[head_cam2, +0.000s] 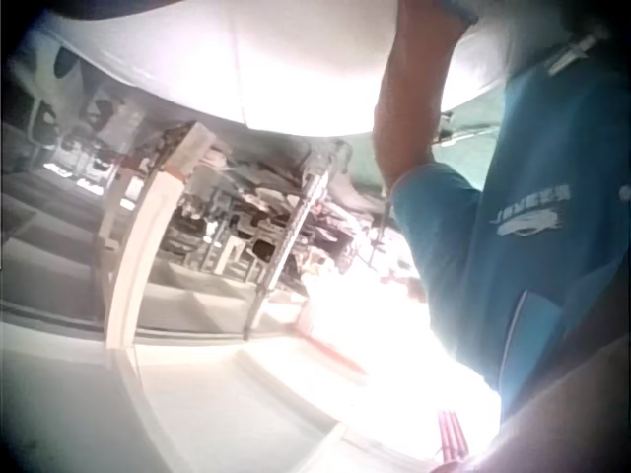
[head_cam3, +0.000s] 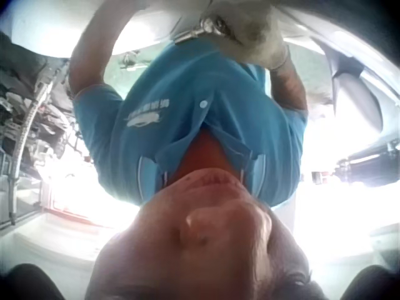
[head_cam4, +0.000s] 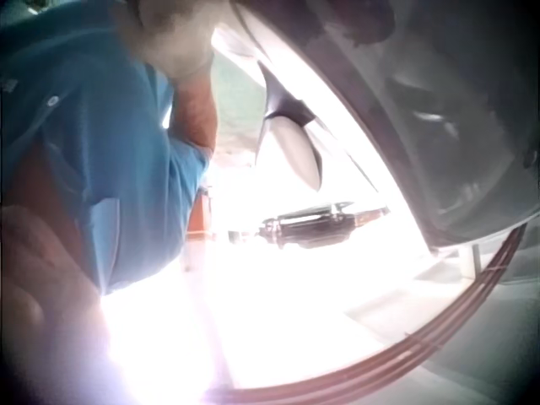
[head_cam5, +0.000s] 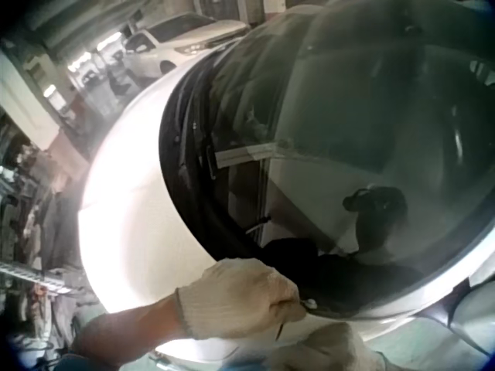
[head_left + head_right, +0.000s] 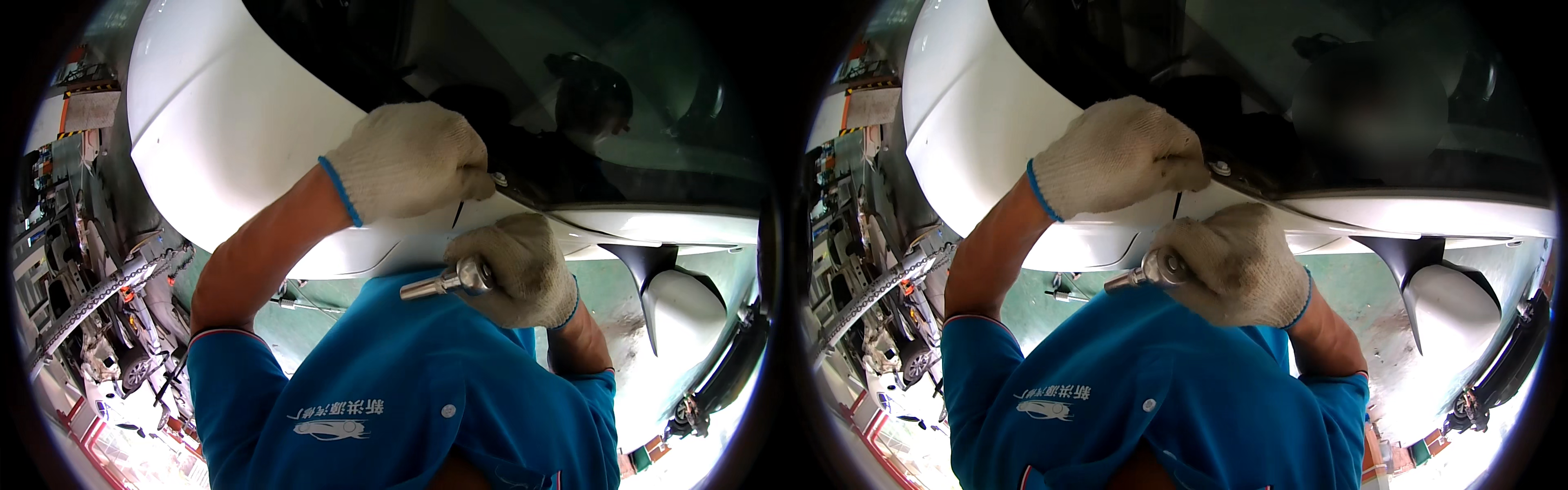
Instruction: The person aligns a white car hood onto the vehicle frame and secures it using a ratchet wrench. They tighten multiple bolts along the hood's edge near the windshield and side mirrors, then wipe the surface with a cloth.
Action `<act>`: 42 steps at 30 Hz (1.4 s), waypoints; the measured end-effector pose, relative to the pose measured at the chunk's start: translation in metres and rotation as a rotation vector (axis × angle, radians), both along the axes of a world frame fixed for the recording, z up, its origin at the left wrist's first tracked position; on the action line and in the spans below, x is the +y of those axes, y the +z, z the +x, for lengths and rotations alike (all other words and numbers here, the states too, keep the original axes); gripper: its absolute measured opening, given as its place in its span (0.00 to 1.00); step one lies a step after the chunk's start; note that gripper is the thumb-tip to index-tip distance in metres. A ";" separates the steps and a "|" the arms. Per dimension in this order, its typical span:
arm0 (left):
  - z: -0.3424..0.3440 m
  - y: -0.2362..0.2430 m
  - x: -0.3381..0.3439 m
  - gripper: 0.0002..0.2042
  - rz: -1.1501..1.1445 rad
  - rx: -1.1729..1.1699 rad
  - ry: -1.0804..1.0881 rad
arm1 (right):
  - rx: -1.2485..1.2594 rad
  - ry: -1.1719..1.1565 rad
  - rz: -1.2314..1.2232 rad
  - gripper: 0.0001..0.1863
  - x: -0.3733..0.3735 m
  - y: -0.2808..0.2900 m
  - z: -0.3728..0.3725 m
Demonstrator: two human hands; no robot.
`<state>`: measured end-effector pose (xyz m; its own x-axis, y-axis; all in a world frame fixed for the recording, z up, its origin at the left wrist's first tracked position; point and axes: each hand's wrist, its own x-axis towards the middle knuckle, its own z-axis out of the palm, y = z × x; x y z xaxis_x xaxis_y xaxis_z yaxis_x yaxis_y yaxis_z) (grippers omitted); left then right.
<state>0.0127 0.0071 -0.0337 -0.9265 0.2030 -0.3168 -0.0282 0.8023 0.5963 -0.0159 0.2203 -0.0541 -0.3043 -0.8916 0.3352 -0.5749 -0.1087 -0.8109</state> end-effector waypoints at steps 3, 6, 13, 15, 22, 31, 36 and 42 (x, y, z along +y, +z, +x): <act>0.012 -0.010 -0.001 0.13 0.073 0.244 0.063 | -0.032 -0.010 -0.051 0.09 -0.002 -0.002 -0.002; 0.042 -0.024 0.020 0.15 -0.250 0.760 0.161 | -0.023 -0.022 -0.063 0.10 0.000 -0.001 -0.004; 0.103 -0.042 0.057 0.17 -0.235 0.692 0.027 | -0.028 0.031 -0.091 0.10 0.000 0.001 -0.011; 0.103 -0.043 0.057 0.18 -0.250 0.719 0.023 | -0.041 0.030 -0.105 0.10 -0.003 0.001 -0.010; 0.106 -0.045 0.060 0.16 -0.070 0.508 0.246 | -0.081 -0.039 -0.014 0.21 0.013 0.013 -0.014; 0.102 -0.074 0.071 0.14 -0.225 0.852 0.142 | 0.185 -0.535 0.471 0.29 0.053 0.060 -0.051; 0.097 -0.072 0.071 0.12 -0.228 0.857 0.139 | 0.176 -0.493 0.594 0.28 0.031 0.072 -0.062; 0.095 -0.072 0.063 0.12 -0.226 0.901 0.136 | 0.196 -0.340 0.697 0.29 0.004 0.073 -0.076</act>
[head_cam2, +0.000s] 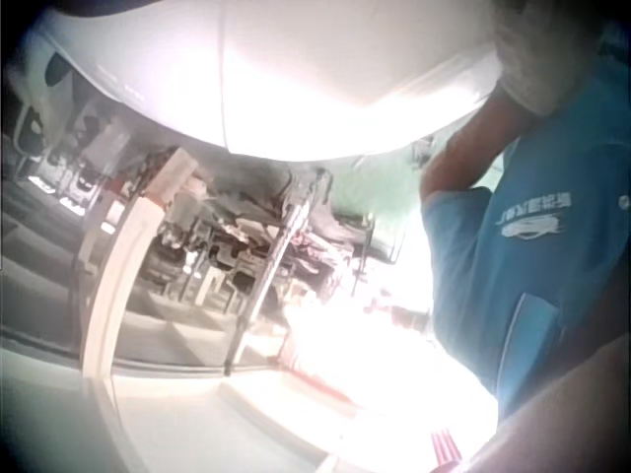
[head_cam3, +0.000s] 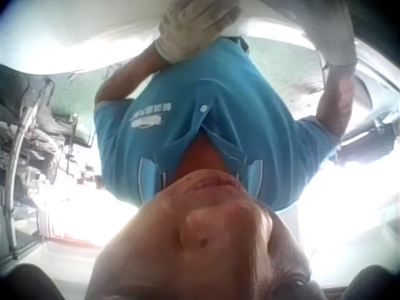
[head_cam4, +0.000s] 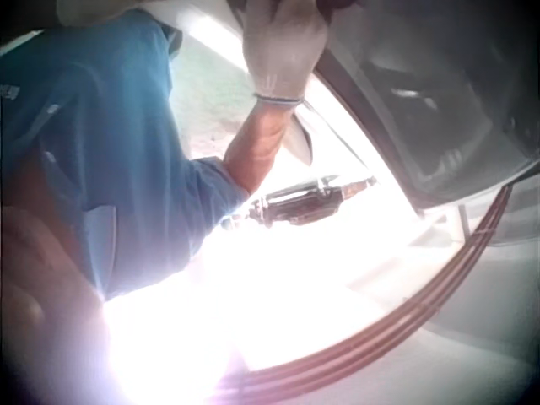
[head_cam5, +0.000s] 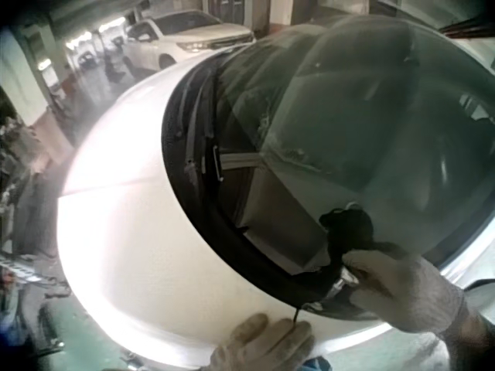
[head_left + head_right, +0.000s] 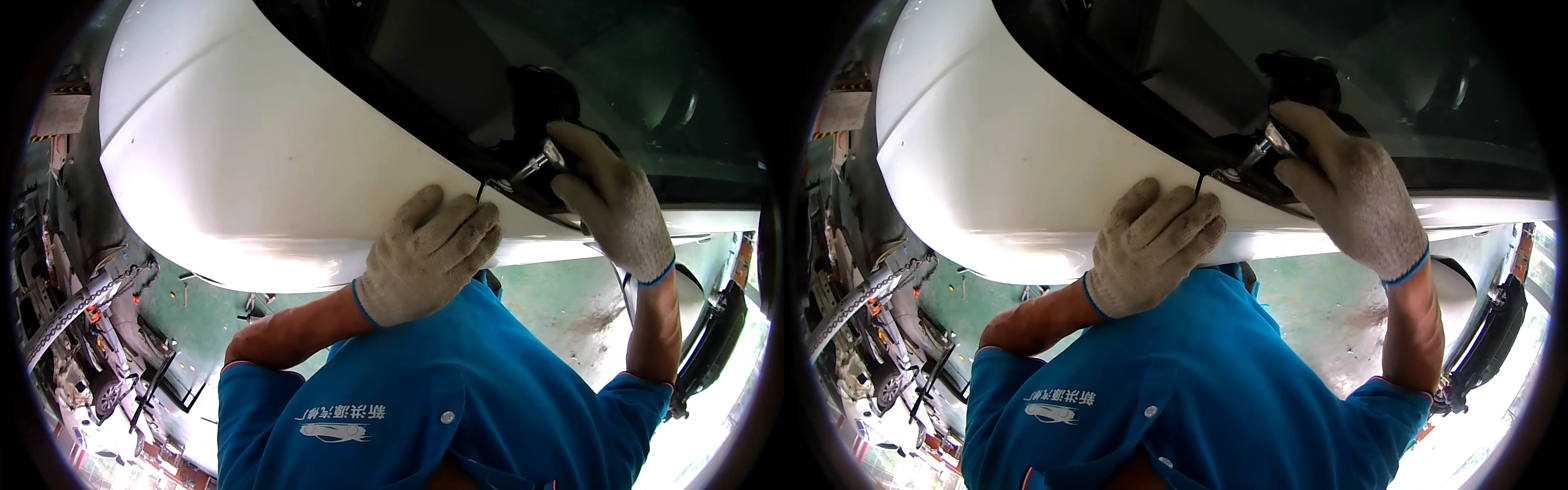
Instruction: The person aligns a white car hood onto the vehicle frame and secures it using a ratchet wrench. They tighten multiple bolts along the hood's edge near the windshield and side mirrors, then wipe the surface with a cloth.
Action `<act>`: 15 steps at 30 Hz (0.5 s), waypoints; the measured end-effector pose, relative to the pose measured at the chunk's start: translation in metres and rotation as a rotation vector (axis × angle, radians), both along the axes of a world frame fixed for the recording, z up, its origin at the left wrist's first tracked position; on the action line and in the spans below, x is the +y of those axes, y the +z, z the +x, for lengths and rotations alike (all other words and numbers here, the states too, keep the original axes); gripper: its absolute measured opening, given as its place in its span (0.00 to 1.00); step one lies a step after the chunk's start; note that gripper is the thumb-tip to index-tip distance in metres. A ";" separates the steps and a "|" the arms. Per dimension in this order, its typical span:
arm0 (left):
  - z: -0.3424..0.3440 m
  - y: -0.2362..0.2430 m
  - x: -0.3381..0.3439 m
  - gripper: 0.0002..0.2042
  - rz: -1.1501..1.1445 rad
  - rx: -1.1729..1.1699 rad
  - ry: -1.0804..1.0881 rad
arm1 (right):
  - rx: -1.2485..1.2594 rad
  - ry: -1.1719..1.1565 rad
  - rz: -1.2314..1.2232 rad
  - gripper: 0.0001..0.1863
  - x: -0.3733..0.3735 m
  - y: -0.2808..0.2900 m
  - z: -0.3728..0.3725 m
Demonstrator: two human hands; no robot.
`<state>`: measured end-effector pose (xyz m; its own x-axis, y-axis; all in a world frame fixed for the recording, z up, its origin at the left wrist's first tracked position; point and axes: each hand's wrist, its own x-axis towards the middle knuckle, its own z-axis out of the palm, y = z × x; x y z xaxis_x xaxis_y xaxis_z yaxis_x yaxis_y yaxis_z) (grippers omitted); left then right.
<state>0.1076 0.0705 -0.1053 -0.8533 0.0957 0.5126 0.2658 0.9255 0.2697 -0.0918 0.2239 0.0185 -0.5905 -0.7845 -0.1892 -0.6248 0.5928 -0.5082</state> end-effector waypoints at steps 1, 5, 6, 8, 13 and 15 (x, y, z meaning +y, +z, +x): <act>0.000 0.001 0.002 0.12 0.003 0.003 -0.014 | -0.029 -0.011 0.029 0.29 0.001 0.003 -0.001; -0.003 0.002 0.006 0.12 0.034 0.026 -0.006 | -0.070 0.049 0.123 0.28 -0.003 0.011 -0.011; -0.003 0.002 0.008 0.13 0.044 0.029 -0.006 | -0.063 0.087 0.140 0.27 -0.004 0.012 -0.013; -0.003 0.002 0.009 0.13 0.049 0.030 -0.005 | 0.076 0.271 0.128 0.27 -0.009 0.012 -0.019; 0.002 -0.003 0.004 0.15 0.055 -0.009 -0.010 | 0.536 0.476 0.188 0.27 -0.015 0.007 -0.012; 0.004 -0.005 0.003 0.15 0.054 -0.012 -0.010 | 0.643 0.502 0.281 0.29 -0.016 0.009 -0.007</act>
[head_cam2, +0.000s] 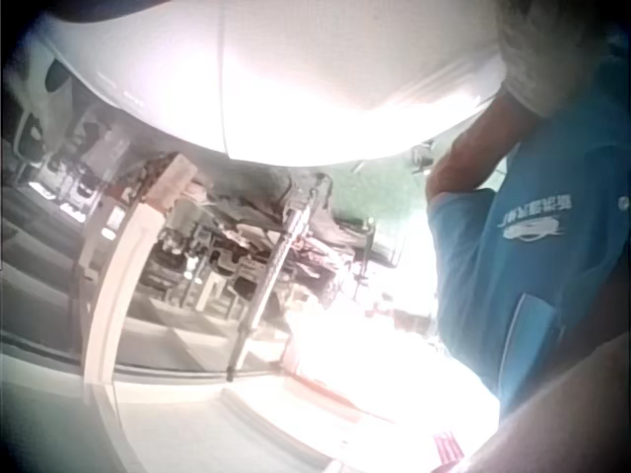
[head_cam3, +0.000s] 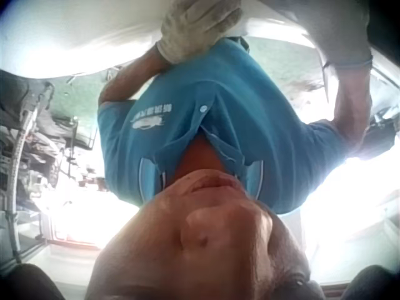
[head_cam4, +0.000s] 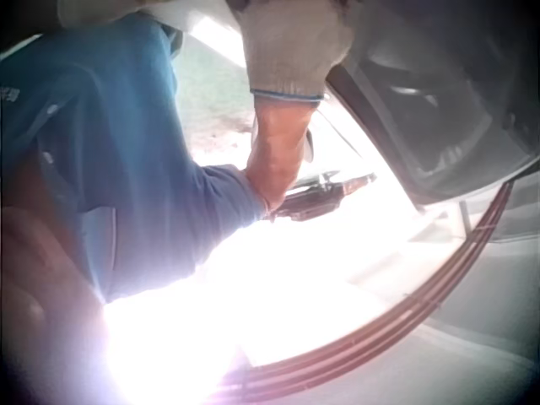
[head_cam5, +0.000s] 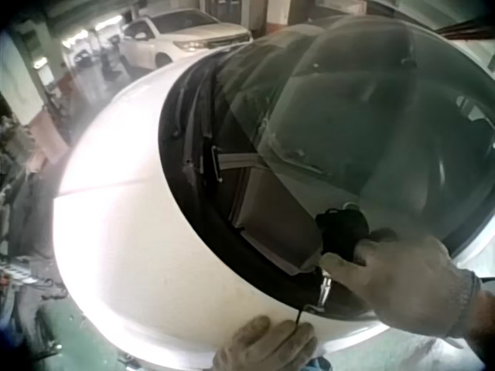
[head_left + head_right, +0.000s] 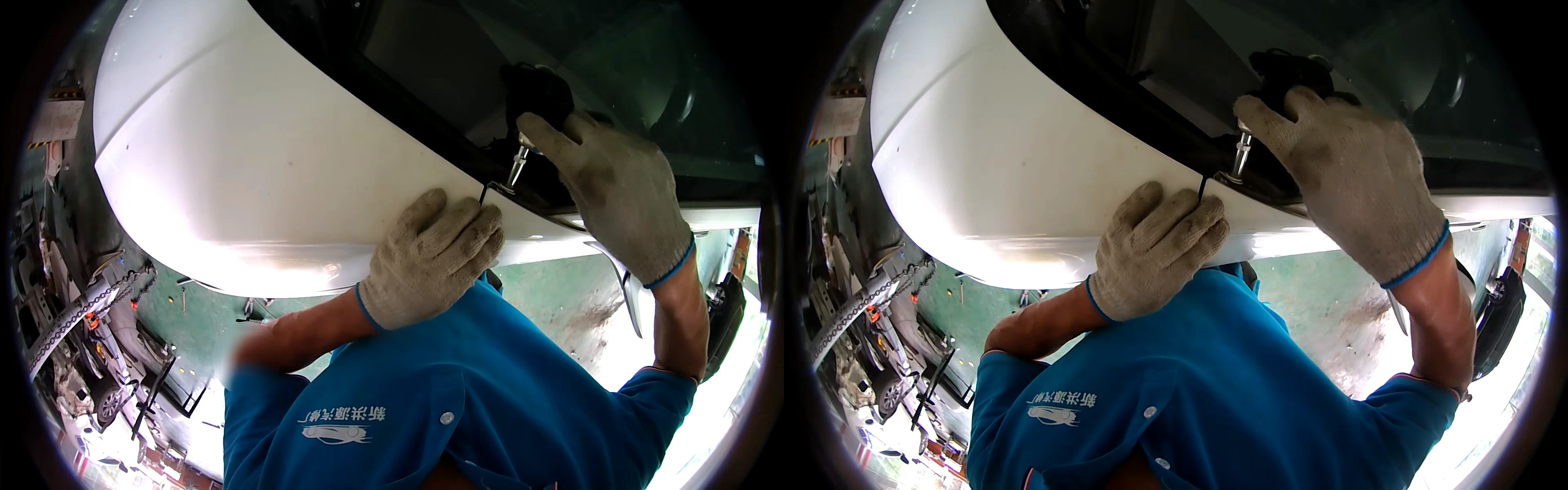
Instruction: The person aligns a white car hood onto the vehicle frame and secures it using a ratchet wrench. They tighten multiple bolts along the hood's edge near the windshield and side mirrors, then wipe the surface with a cloth.
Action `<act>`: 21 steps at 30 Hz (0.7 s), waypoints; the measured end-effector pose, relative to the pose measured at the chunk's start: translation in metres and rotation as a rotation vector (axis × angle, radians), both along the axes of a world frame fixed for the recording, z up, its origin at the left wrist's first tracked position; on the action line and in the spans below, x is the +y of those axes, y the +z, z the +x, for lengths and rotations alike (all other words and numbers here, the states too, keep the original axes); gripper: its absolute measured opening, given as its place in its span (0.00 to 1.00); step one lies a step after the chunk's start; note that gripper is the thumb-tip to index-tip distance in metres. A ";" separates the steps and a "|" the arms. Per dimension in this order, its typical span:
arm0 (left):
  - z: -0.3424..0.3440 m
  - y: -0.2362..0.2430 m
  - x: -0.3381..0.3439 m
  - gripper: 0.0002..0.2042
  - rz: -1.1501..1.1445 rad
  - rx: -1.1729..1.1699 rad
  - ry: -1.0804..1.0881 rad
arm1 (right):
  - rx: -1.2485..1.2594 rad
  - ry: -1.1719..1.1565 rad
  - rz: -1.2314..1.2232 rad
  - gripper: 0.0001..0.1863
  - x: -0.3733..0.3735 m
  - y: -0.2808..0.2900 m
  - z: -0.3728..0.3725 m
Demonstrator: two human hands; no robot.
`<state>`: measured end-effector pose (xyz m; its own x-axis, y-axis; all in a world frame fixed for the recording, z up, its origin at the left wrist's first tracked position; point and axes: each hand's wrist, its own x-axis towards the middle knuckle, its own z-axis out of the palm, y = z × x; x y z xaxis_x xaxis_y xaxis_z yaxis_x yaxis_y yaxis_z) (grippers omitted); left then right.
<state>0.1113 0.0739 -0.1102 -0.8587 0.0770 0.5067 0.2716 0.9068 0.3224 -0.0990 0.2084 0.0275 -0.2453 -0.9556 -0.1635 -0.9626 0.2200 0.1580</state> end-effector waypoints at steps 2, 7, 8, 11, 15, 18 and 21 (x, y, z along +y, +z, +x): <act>0.000 -0.001 0.000 0.15 0.013 0.008 0.005 | 0.022 0.001 -0.002 0.29 -0.001 0.004 0.005; 0.000 -0.002 0.000 0.15 0.048 0.041 0.020 | -0.080 -0.058 -0.013 0.29 0.004 0.025 0.014; 0.000 -0.002 -0.001 0.15 0.040 0.034 0.010 | -0.099 -0.059 -0.031 0.29 0.006 0.029 0.016; 0.000 -0.002 -0.001 0.15 0.038 0.022 -0.012 | -0.082 -0.035 -0.092 0.24 0.014 0.036 0.020; 0.000 -0.004 0.000 0.15 0.040 0.024 -0.010 | -0.030 -0.054 -0.137 0.17 0.022 0.034 0.020; 0.001 -0.005 0.002 0.15 0.033 0.034 -0.008 | 0.130 0.063 -0.183 0.14 0.024 0.026 0.016; 0.001 -0.005 0.003 0.16 0.018 0.031 0.010 | 0.072 0.111 -0.188 0.12 0.022 0.025 0.013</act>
<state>0.1124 0.0769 -0.1154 -0.8430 0.0591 0.5346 0.2727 0.9037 0.3302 -0.0862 0.2304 0.0521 -0.1413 -0.9894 0.0344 -0.9703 0.1453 0.1933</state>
